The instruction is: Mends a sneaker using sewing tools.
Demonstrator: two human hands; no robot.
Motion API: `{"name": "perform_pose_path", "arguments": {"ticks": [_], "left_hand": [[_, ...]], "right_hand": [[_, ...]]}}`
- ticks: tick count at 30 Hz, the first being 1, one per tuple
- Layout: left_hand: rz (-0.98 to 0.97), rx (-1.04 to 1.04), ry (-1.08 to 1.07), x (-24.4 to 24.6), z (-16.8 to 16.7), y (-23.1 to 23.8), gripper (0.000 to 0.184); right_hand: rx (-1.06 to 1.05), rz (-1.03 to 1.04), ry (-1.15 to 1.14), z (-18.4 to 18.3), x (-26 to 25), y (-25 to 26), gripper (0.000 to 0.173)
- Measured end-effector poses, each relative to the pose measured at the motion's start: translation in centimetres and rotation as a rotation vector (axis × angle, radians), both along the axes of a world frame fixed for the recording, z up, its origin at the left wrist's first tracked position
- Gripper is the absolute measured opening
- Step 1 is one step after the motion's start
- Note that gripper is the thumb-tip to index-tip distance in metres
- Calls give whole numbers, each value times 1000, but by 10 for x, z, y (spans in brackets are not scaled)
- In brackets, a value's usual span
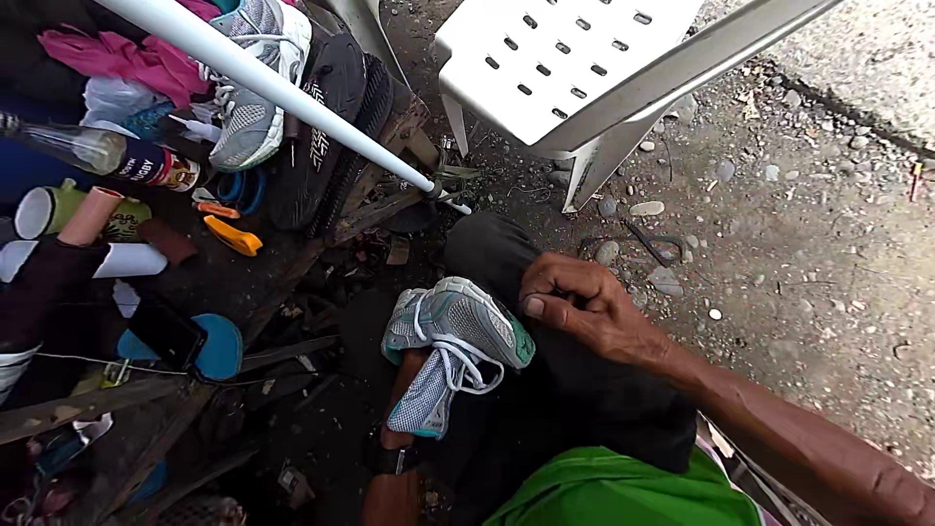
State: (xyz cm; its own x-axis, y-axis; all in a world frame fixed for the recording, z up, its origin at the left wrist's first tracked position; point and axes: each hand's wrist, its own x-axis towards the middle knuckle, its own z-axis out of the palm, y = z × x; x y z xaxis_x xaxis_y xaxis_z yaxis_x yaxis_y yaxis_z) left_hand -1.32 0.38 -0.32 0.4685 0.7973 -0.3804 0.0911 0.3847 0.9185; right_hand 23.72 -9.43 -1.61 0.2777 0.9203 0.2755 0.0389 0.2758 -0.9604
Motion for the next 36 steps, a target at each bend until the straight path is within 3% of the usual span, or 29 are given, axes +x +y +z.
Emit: {"name": "perform_pose_path", "arguments": {"ticks": [3,8,14,19,22,24,26,30,32,34,36], "left_hand": [[-140,19,-76,-8,-7,8,23],[-43,-111,-72,-5,-9,7,29],[122,-172,66,14,5,5,22],[110,-83,-35,9,-3,-2,25],[272,-122,238,38,21,1,18],[168,77,424,25,-12,12,11],[-10,203,643,19,-23,14,16],[-80,243,750,31,-9,15,18],[-83,206,797,39,9,17,22],[50,198,637,40,15,19,15],[93,293,381,23,-2,22,8]], "right_hand": [[40,3,278,15,18,-12,24],[231,-112,662,51,53,-34,18],[286,333,848,46,33,-29,24],[215,336,791,48,40,-35,25],[-15,408,704,57,50,-52,25],[-135,392,593,74,63,-66,27],[-169,323,485,91,76,-75,25],[-191,302,572,79,77,-68,17],[-297,280,500,63,78,-67,11],[-434,185,264,53,80,-68,11],[-482,98,54,44,77,-65,3]]}}
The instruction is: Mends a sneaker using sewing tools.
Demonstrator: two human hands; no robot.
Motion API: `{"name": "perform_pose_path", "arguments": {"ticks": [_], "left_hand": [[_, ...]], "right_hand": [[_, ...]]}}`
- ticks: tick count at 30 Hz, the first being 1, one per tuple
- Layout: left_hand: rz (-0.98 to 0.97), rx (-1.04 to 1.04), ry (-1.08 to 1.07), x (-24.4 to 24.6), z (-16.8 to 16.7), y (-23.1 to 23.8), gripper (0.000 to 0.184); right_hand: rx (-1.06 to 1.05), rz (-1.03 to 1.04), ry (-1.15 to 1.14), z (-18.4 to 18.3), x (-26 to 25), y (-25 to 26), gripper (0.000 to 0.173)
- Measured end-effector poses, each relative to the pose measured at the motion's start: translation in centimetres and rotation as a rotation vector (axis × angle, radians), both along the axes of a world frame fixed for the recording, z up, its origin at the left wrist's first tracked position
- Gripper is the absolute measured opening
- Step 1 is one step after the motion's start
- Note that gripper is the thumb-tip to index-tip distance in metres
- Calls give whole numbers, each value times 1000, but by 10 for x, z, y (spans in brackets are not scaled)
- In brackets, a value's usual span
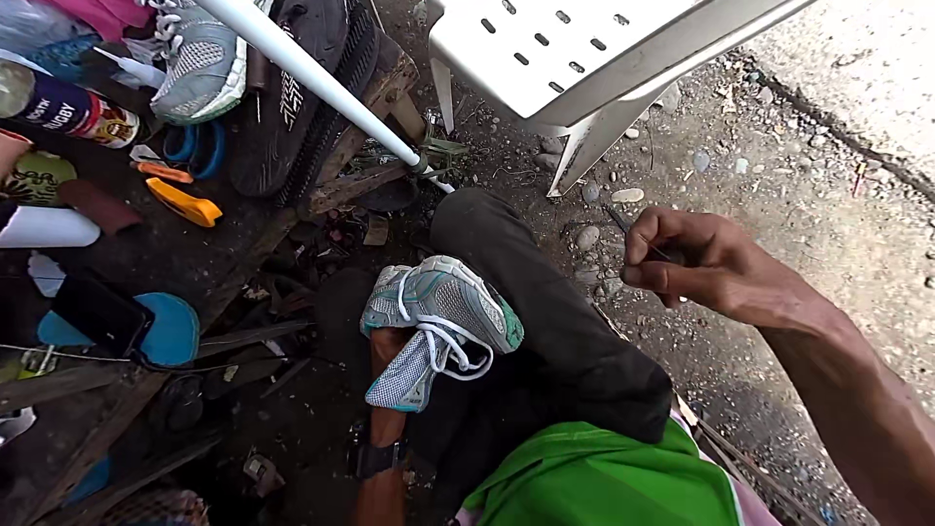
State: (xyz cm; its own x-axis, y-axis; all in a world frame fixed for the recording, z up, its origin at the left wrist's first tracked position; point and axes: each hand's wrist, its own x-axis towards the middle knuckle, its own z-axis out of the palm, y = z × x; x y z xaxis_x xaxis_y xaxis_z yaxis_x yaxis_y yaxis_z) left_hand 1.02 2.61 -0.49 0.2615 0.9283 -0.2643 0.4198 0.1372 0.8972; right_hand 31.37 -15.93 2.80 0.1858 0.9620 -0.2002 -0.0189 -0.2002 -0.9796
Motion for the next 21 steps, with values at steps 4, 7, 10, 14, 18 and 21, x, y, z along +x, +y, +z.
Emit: {"name": "perform_pose_path", "arguments": {"ticks": [4,7,10,14,18,21], "left_hand": [[-229,500,133,-51,-55,-2,23],[-180,513,232,-63,-54,-2,25],[-145,476,198,-71,-47,-5,16],[-115,524,260,-72,-42,-4,10],[-80,520,196,-77,-39,1,15],[7,520,348,-108,-40,11,20]], "right_hand": [[86,-7,-606,-21,-34,22,26],[127,13,-339,-29,-43,36,27],[196,-11,66,-30,-27,32,14],[199,46,-624,-35,-47,36,31],[184,163,-394,-46,-67,49,31],[229,164,122,-46,-57,53,27]]}}
